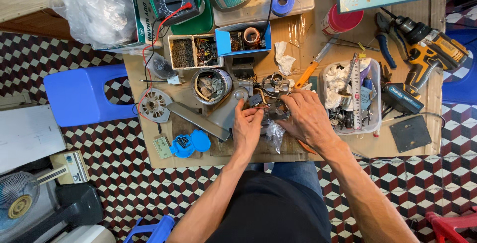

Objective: The person unpacks a small electrical component from a plastic bag, then uses pliers to strip and adjust wires on the component. They repeatedly reposition the component and wires on the workbench while manipulating them with both hands.

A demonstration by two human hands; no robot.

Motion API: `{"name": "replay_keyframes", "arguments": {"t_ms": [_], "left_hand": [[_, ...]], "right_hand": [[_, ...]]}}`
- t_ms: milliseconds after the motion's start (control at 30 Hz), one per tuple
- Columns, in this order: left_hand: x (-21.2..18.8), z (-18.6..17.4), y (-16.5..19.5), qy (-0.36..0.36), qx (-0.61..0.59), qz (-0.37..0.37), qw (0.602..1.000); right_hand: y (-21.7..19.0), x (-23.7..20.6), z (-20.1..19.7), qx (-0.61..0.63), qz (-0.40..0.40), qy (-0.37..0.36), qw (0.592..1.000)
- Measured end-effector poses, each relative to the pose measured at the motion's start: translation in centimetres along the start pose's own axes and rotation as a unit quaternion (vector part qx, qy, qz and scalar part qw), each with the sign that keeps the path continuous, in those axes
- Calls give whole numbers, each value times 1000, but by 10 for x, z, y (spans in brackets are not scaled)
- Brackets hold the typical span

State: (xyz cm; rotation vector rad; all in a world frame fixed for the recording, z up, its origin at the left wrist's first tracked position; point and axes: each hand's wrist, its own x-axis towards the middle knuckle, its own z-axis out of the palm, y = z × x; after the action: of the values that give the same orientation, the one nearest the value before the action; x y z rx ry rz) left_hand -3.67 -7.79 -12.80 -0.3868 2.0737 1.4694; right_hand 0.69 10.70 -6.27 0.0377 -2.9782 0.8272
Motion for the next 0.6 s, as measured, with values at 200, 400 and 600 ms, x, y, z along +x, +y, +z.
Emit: {"name": "replay_keyframes", "arguments": {"t_ms": [200,400,600], "left_hand": [[-8,-9,35,-115,199,327,917],[16,-3,35,-200,130,56,970],[39,6,37,-168,163,104,967]], "right_hand": [[7,27,-13,-38,-33,-81,995],[19,52,-15,-7,2,-143,990],[32,34,-8,242,200,69,947]]}}
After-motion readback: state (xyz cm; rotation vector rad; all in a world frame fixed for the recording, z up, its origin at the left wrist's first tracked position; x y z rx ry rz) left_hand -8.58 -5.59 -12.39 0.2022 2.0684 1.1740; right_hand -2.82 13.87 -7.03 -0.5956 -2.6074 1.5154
